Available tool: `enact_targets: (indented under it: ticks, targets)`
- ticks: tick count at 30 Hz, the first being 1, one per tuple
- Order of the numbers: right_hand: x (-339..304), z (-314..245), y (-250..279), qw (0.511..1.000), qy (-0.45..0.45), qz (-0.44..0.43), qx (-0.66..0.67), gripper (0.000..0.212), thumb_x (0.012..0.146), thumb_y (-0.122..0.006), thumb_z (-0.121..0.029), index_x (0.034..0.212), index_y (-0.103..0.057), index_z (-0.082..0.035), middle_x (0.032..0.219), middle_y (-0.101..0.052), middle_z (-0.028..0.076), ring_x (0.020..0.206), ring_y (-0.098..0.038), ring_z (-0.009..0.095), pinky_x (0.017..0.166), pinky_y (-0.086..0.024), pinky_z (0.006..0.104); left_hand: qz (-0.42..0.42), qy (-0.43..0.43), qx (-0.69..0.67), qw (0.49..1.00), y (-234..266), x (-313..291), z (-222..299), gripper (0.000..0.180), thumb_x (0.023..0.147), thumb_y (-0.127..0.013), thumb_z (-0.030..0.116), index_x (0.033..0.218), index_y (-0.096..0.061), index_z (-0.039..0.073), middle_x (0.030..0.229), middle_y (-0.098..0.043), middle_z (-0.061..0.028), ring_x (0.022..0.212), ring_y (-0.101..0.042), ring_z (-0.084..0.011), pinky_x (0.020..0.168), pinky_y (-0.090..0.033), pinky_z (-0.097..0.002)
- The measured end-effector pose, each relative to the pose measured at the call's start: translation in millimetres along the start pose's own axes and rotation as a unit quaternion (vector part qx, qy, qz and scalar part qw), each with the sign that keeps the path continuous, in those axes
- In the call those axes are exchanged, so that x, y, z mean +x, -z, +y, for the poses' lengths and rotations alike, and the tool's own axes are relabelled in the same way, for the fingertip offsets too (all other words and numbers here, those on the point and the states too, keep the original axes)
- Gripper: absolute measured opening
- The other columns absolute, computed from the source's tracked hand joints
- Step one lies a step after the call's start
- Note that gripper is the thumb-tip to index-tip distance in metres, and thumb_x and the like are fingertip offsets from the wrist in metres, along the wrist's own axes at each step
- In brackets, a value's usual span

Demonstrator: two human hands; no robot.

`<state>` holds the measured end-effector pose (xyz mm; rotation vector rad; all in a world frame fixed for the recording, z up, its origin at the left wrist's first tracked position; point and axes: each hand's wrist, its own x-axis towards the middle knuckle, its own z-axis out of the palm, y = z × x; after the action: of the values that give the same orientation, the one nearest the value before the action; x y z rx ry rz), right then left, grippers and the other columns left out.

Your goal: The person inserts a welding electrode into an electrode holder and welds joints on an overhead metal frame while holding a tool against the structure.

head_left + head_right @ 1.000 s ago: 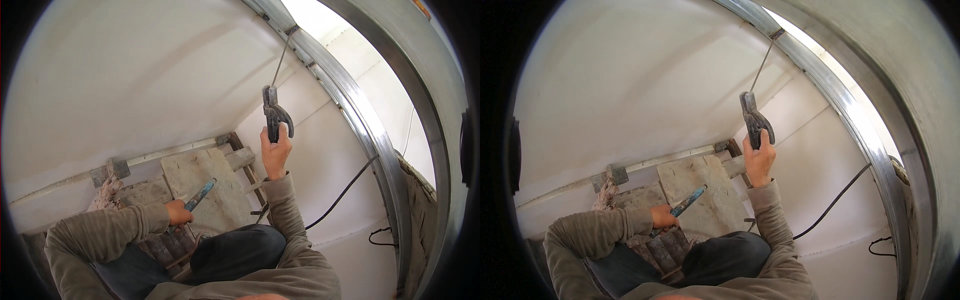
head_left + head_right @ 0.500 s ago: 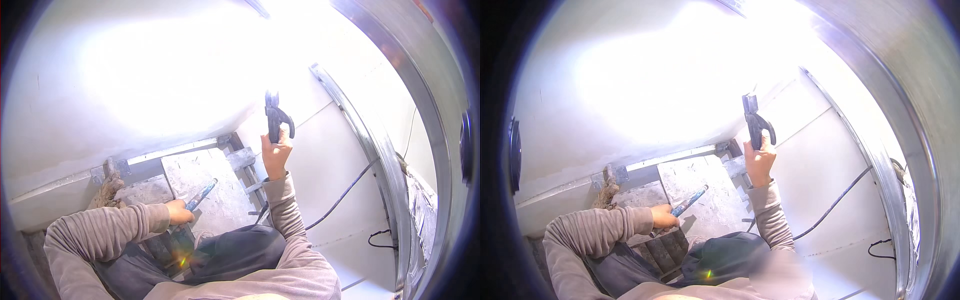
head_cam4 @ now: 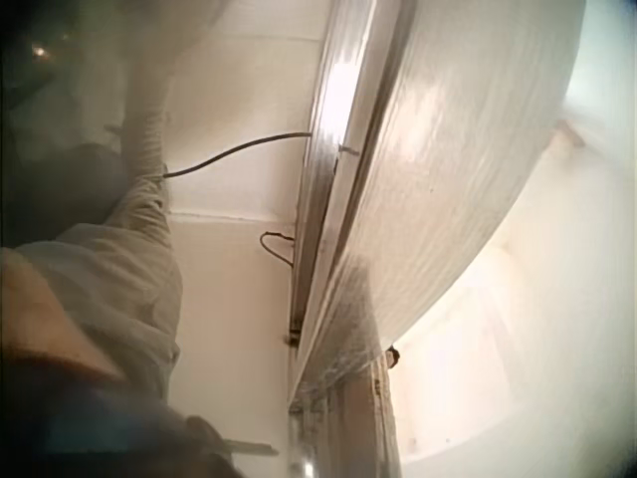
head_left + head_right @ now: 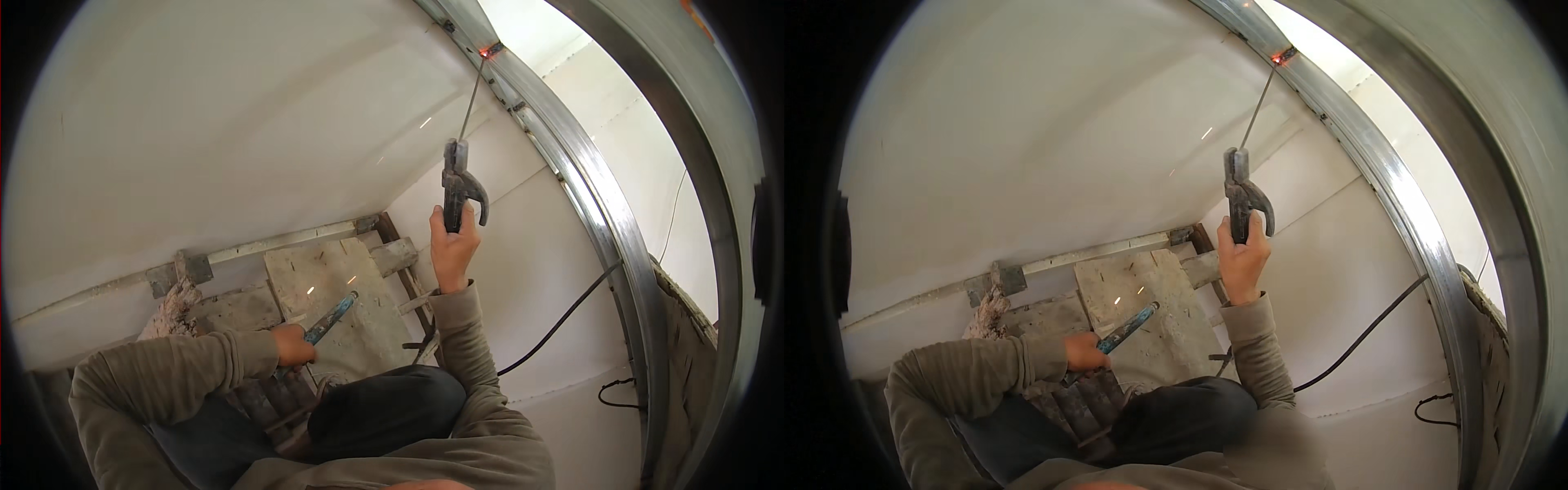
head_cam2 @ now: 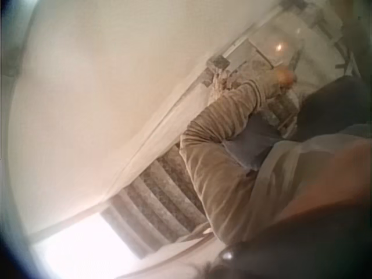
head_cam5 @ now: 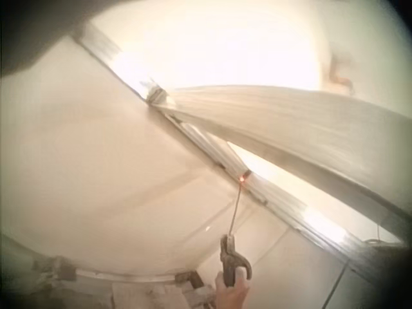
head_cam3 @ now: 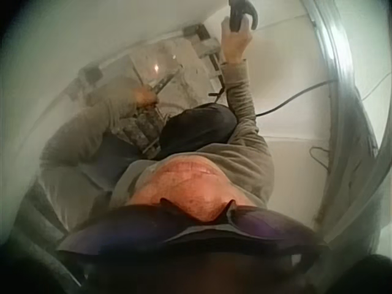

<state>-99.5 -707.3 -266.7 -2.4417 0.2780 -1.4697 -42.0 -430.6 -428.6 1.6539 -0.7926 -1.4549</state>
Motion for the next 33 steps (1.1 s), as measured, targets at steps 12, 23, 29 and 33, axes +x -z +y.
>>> enact_targets:
  ticks: [12,23,29,33]
  targets:
    - [-10,-13,-5,0.981,-0.100,0.016,0.166,0.021,0.094,-0.064,-0.007,0.110,-0.060,0.007,0.079,-0.066,0.008,0.062,-0.061,0.016,0.056,-0.048,0.0303,-0.034,-0.003,0.039,0.999,-4,15,-13,0.031,0.087,-0.067,0.023,0.075,-0.066,-0.006,0.066,-0.066,-0.0126,0.055,-0.064,-0.0217,0.054,-0.052,-0.0378]
    - [-3,-8,5,0.996,0.076,0.009,-0.050,0.021,0.087,-0.071,-0.004,0.103,-0.064,0.006,0.085,-0.070,0.020,0.072,-0.069,0.035,0.065,-0.054,0.0382,0.010,0.005,0.023,1.000,-3,8,-3,0.033,0.086,-0.070,0.025,0.082,-0.066,-0.008,0.071,-0.068,-0.0156,0.060,-0.067,-0.0239,0.057,-0.054,-0.0408]
    - [0,10,1,0.993,0.091,0.050,-0.050,0.021,0.090,-0.070,-0.006,0.105,-0.062,0.007,0.076,-0.065,0.011,0.064,-0.057,0.012,0.060,-0.049,0.0304,-0.013,0.016,-0.017,1.000,-4,3,4,0.028,0.087,-0.069,0.018,0.076,-0.064,-0.007,0.063,-0.063,-0.0128,0.050,-0.062,-0.0231,0.050,-0.051,-0.0394]
    - [1,10,2,0.995,0.069,0.042,-0.064,0.024,0.088,-0.072,-0.008,0.105,-0.063,0.007,0.077,-0.066,0.015,0.066,-0.062,0.023,0.061,-0.051,0.0345,-0.044,0.036,-0.004,0.998,-2,1,7,0.028,0.091,-0.067,0.022,0.096,-0.060,-0.005,0.068,-0.061,-0.0096,0.054,-0.059,-0.0186,0.051,-0.047,-0.0361]
